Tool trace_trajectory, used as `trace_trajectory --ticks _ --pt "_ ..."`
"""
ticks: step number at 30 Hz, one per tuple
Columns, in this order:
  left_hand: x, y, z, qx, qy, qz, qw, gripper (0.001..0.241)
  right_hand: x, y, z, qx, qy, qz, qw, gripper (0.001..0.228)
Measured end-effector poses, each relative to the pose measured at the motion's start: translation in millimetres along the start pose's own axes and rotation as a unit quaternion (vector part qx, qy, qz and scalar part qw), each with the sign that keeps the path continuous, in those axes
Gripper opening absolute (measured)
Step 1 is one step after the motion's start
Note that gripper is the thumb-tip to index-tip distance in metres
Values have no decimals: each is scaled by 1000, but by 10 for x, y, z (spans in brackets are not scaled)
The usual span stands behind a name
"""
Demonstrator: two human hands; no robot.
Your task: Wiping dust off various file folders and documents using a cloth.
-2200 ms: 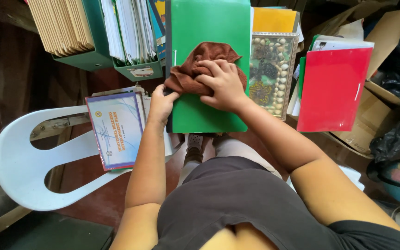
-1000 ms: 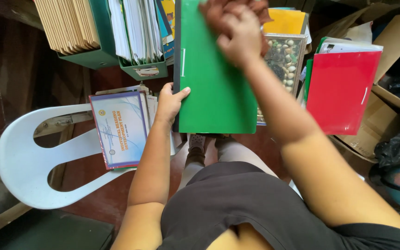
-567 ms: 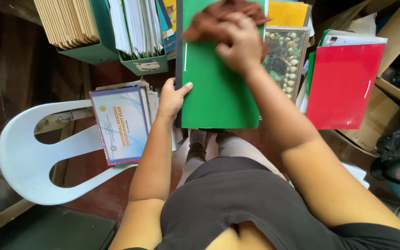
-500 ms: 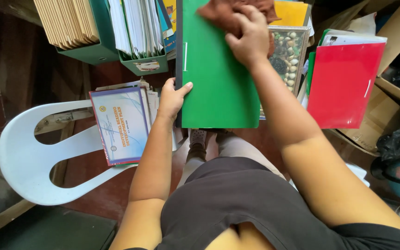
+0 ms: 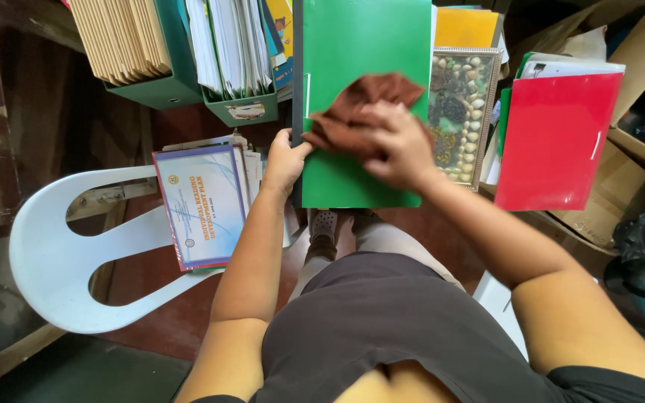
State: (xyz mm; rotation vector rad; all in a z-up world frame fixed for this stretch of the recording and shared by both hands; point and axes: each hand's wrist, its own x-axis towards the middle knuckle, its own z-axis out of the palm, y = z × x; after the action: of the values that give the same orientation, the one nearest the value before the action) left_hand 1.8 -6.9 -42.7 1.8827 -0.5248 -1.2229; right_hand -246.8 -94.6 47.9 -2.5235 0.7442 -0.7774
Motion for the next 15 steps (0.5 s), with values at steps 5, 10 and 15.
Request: trace_trajectory --ticks 5,10,15 --pt "-90 129 -45 -28 -19 -10 999 53 293 695 53 -35 103 59 992 44" --pt "-169 130 -87 -110 -40 -27 993 49 250 215 283 -139 159 117 970 43" --pt "-120 60 -123 -157 -61 -40 985 38 -208 -704 265 -67 32 37 997 55"
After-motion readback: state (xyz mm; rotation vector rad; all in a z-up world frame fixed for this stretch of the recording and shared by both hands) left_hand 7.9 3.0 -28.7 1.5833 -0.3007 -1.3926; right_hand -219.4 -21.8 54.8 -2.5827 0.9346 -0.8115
